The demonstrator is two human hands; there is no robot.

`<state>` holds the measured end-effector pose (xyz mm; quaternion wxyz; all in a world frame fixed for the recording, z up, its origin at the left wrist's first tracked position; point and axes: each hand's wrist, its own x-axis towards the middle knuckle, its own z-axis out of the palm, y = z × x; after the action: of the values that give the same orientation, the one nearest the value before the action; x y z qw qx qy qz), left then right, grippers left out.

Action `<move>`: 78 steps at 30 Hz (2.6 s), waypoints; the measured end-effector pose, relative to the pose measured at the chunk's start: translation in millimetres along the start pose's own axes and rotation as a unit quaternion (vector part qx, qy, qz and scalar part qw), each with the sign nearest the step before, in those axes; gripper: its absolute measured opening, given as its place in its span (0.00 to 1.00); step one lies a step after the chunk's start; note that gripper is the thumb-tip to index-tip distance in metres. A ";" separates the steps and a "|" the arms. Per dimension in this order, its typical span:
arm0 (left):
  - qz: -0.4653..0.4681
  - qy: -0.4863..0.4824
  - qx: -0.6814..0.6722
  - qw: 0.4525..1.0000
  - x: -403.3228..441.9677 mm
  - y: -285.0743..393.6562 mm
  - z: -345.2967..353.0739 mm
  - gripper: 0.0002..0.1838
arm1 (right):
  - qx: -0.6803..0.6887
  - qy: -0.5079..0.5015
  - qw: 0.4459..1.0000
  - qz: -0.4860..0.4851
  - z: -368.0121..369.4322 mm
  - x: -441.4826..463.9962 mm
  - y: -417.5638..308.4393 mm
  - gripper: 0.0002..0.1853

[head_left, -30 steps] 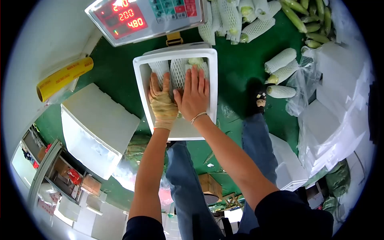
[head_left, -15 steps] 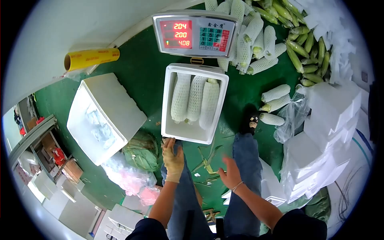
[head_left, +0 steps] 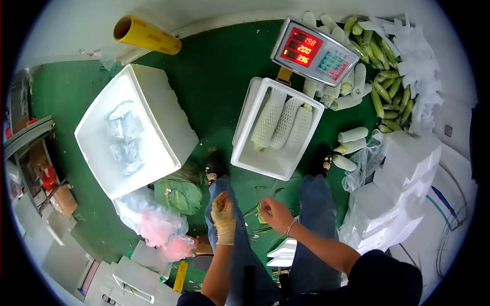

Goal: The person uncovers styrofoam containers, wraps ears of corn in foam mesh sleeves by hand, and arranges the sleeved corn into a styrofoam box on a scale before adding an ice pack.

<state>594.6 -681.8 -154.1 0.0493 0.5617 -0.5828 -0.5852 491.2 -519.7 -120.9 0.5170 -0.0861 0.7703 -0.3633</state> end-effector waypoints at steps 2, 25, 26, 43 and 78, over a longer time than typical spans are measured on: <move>-0.012 -0.023 -0.006 1.000 8.1 -10.5 -2.9 0.09 | 0.043 0.013 0.999 -0.015 14.9 28.9 -21.5 0.13; 0.201 -0.082 0.656 0.723 62.5 11.4 259.2 0.40 | 0.494 0.157 0.836 0.180 -101.0 3.3 147.0 0.10; 0.290 -0.086 0.622 0.722 85.7 -28.0 247.6 0.41 | 0.487 0.160 0.834 0.203 -111.7 -6.7 165.8 0.09; -0.071 -0.301 0.255 0.916 117.0 51.9 234.1 0.23 | -0.374 0.299 0.801 0.359 -221.4 55.6 495.5 0.29; 0.002 -0.435 -0.013 0.900 -65.7 20.6 229.0 0.34 | 0.314 0.434 0.814 0.224 -248.2 46.0 248.9 0.33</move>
<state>442.5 -497.9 -170.5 -0.2006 0.2491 -0.5397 -0.7787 317.8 -246.8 -266.1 0.1950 0.4230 0.7564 -0.4592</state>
